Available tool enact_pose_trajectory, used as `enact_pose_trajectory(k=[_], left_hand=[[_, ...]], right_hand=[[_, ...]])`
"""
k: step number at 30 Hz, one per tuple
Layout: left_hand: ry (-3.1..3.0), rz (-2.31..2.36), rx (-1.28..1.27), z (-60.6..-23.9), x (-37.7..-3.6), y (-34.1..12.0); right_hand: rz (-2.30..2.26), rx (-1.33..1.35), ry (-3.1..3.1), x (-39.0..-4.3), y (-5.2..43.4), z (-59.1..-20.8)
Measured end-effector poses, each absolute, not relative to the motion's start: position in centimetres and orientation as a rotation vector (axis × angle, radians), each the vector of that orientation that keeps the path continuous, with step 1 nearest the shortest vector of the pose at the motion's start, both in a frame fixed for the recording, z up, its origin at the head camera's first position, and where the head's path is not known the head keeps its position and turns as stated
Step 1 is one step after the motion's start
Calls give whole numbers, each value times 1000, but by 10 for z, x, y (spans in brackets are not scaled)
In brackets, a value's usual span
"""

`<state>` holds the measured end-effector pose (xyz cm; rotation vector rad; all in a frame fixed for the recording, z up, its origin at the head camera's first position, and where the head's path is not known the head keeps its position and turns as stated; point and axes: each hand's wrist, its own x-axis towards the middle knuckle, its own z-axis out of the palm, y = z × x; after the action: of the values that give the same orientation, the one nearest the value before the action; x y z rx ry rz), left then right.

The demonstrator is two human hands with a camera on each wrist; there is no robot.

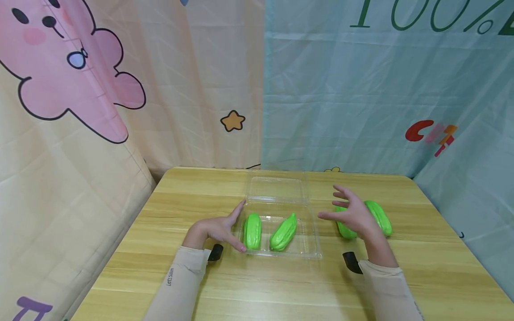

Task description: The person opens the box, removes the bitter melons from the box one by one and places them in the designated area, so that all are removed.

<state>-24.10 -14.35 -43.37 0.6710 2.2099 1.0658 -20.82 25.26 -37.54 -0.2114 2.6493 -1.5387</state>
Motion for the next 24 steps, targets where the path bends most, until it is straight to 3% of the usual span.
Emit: enact_pose_trajectory(k=[24], left_hand=[[2221, 1054, 671, -434, -241, -143]], right_hand=[[-1508, -305, 2534, -208, 223, -386]])
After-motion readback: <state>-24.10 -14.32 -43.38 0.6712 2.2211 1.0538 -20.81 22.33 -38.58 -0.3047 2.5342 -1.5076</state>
